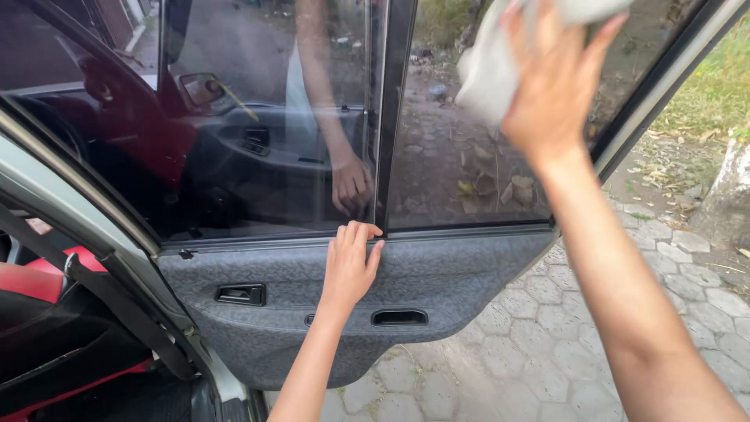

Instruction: Cleaning the interior and window of a car using a duster and a cloth.

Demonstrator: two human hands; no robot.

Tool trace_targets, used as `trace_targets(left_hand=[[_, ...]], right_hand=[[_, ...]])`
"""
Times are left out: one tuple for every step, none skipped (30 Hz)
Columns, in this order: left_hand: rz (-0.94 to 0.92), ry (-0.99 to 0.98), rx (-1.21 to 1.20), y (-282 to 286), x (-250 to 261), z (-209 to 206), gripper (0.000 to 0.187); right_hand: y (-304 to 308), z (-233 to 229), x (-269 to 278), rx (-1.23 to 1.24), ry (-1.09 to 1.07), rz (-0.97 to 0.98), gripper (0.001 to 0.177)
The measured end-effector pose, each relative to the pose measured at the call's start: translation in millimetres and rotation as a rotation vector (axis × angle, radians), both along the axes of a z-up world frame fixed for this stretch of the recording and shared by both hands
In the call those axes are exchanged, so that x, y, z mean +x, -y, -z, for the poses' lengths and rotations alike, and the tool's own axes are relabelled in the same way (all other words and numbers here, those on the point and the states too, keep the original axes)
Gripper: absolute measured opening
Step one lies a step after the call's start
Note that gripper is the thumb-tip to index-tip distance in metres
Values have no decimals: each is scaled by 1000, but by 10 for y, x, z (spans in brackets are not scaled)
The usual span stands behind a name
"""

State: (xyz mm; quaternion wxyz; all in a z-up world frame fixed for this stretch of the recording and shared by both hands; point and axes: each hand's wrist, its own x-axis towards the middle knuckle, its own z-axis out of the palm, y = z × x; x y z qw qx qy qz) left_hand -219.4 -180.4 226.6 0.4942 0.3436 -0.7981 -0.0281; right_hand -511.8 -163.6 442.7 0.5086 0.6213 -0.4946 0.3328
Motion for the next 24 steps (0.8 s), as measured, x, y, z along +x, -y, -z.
trace_targets(left_hand=[[3, -1, 4, 26, -23, 89, 18], [15, -11, 13, 52, -46, 175, 20], [28, -21, 23, 70, -73, 267, 22], [31, -23, 29, 93, -94, 306, 22], [4, -34, 28, 111, -112, 352, 23], [-23, -44, 27, 127, -129, 399, 24], [-19, -46, 34, 154, -153, 425, 24], [-33, -69, 17, 178, -175, 454, 24], [-48, -87, 5, 173, -173, 506, 23], [-45, -85, 18, 183, -181, 537, 23], [-62, -84, 18, 211, -187, 554, 23], [-79, -84, 18, 235, -194, 571, 23], [-79, -79, 28, 225, -190, 562, 23], [-80, -83, 7, 216, -188, 554, 22], [-82, -85, -10, 199, -181, 554, 22], [-84, -80, 3, 189, -180, 554, 22], [-88, -77, -2, 178, -180, 551, 22], [-91, -74, -6, 168, -181, 547, 22], [-94, -68, 3, 174, -177, 542, 22], [-93, -68, 1, 180, -173, 538, 22], [-93, -71, -1, 182, -180, 534, 22], [-97, -68, 8, 188, -183, 531, 22], [-98, -68, 6, 174, -177, 548, 22], [-100, -67, 4, 162, -174, 565, 22]], right_hand=[[101, -39, -178, 4, -1, 3, 75], [201, -80, -355, -45, 73, -36, 82], [296, -117, -534, -93, 146, -76, 90], [374, -10, -570, -87, 145, -72, 90], [450, 107, -604, -116, 223, -90, 92], [522, 226, -637, -147, 302, -111, 94], [325, 224, -321, -141, 300, -106, 94], [126, 223, -2, -17, 266, -19, 103], [-83, 252, 332, 114, 233, 56, 112], [85, 650, 189, 127, 236, 62, 112], [263, 1032, 51, 99, 87, 25, 94], [431, 1418, -86, 73, -61, -13, 76], [364, 1600, -131, 83, -56, -13, 76], [294, 1783, -175, 145, -135, -12, 62], [221, 1974, -213, 210, -214, -15, 53], [148, 1934, -288, 223, -210, -19, 53], [75, 1890, -364, 215, -332, 71, 53], [5, 1845, -442, 207, -455, 159, 54], [-33, 1708, -566, 216, -450, 154, 54], [-67, 1571, -692, 202, -398, 169, 46], [-97, 1424, -828, 187, -350, 184, 37], [-141, 1230, -929, 196, -348, 178, 37], [-194, 1064, -1028, 98, -246, 157, 43], [-237, 897, -1133, 0, -142, 137, 58]])
